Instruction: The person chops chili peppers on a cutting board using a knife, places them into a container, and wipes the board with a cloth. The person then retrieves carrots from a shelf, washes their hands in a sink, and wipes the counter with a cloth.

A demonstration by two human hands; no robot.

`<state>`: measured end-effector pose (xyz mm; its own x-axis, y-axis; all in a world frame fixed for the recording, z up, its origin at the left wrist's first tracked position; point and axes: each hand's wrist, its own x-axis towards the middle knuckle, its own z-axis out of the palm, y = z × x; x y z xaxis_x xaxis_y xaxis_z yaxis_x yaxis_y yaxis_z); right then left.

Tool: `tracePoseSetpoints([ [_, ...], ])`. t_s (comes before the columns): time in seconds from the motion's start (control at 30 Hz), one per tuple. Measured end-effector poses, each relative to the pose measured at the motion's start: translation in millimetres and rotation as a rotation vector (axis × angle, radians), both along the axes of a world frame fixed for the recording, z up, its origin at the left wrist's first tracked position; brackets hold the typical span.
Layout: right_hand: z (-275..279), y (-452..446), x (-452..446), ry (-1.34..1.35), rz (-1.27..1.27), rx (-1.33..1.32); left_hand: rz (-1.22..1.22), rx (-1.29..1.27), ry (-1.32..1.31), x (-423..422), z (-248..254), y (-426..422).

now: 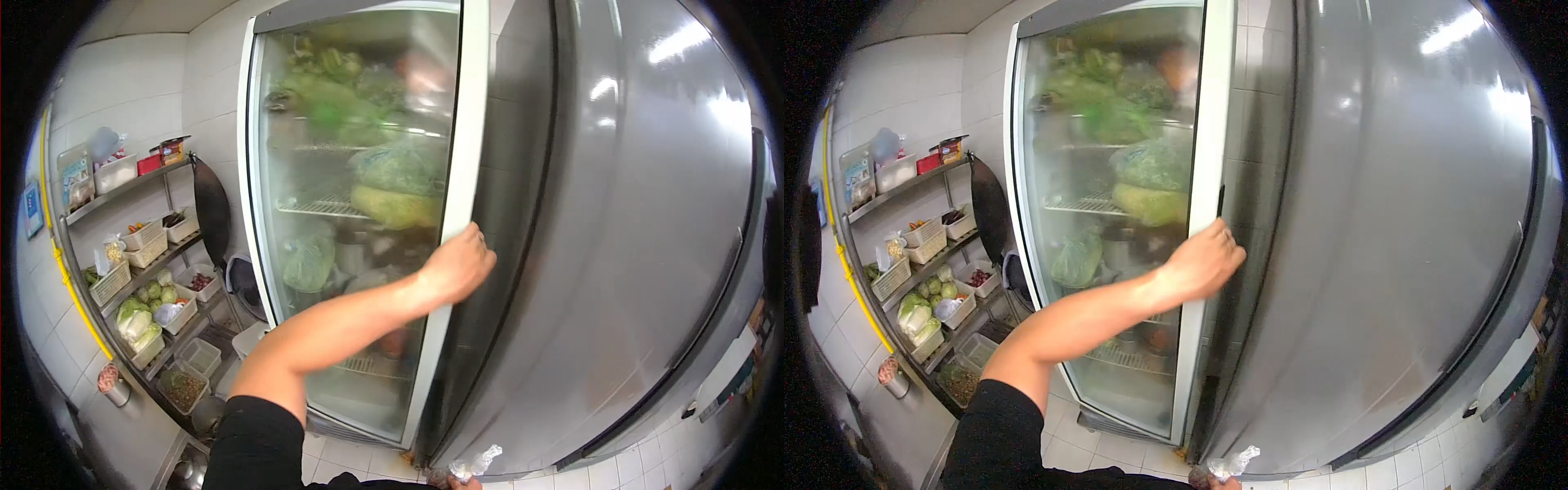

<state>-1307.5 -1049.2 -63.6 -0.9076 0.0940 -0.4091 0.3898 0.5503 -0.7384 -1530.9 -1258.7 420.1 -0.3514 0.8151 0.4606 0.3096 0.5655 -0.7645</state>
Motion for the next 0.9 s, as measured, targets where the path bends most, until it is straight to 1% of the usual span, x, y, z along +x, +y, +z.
tracePoseSetpoints([
  [0.07, -3.1, -13.3, -13.1, 0.007, 0.041, 0.016, -0.137, 0.049, -0.035, 52.1, 2.9, -20.4],
  [0.13, -6.2, -27.4, -29.0, 0.021, 0.096, 0.031, -0.379, 0.107, 0.04, 95.1, 2.2, -49.3],
  [0.2, -7.8, -42.3, -44.7, 0.04, 0.169, 0.044, -0.403, 0.032, 0.083, 142.8, 7.1, -81.7],
  [0.27, -6.4, -58.0, -62.9, 0.068, 0.266, 0.066, -0.476, 0.071, -0.006, 188.3, 1.8, -119.1],
  [0.33, 3.8, -77.9, -84.1, 0.123, 0.395, 0.1, -0.469, 0.019, 0.047, 233.8, -0.8, -164.8],
  [0.37, 11.3, -90.2, -95.7, 0.154, 0.457, 0.118, -0.365, 0.213, 0.14, 262.9, -17.7, -180.2],
  [0.4, 39.1, -110.1, -107.6, 0.167, 0.511, 0.133, -0.254, 0.406, 0.235, 291.1, -37.9, -194.2],
  [0.43, 66.2, -127.8, -120.3, 0.196, 0.553, 0.045, -0.234, 0.41, 0.23, 309.2, -51.5, -207.5],
  [0.47, 87.1, -146.6, -138.4, 0.187, 0.597, 0.058, -0.08, 0.492, 0.381, 324.2, -63.0, -219.1],
  [0.5, 109.1, -170.0, -149.4, 0.349, 0.575, -0.011, 0.078, 0.569, 0.533, 339.2, -65.8, -229.8],
  [0.53, 135.1, -188.1, -162.0, 0.442, 0.583, -0.057, 0.171, 0.602, 0.444, 361.8, -66.6, -239.4],
  [0.57, 169.5, -206.3, -171.5, 0.642, 0.589, -0.172, 0.268, 0.629, 0.356, 382.3, -62.5, -245.4],
  [0.6, 197.5, -223.4, -182.5, 0.683, 0.574, -0.296, 0.342, 0.723, 0.355, 386.3, -57.4, -243.7],
  [0.67, 260.1, -252.8, -207.3, 0.904, 0.61, -0.288, 0.208, 0.811, 0.43, 390.8, -70.7, -276.0],
  [0.7, 295.1, -267.9, -219.9, 1.088, 0.599, -0.311, 0.135, 0.837, 0.473, 391.8, -78.6, -295.3],
  [0.73, 334.7, -282.2, -231.3, 1.304, 0.584, -0.332, 0.143, 0.845, 0.465, 398.6, -87.4, -313.8],
  [0.77, 373.7, -294.6, -241.7, 1.52, 0.562, -0.336, 0.138, 0.846, 0.521, 406.0, -96.1, -332.5],
  [0.8, 414.1, -306.9, -252.9, 1.679, 0.535, -0.312, 0.128, 0.846, 0.582, 410.3, -101.6, -348.5],
  [0.83, 452.3, -320.2, -264.6, 1.804, 0.495, -0.262, 0.134, 0.825, 0.625, 412.7, -102.2, -361.6],
  [0.9, 523.8, -342.6, -281.8, 1.849, 0.405, -0.1, 0.11, 0.787, 0.601, 430.2, -108.8, -399.8],
])
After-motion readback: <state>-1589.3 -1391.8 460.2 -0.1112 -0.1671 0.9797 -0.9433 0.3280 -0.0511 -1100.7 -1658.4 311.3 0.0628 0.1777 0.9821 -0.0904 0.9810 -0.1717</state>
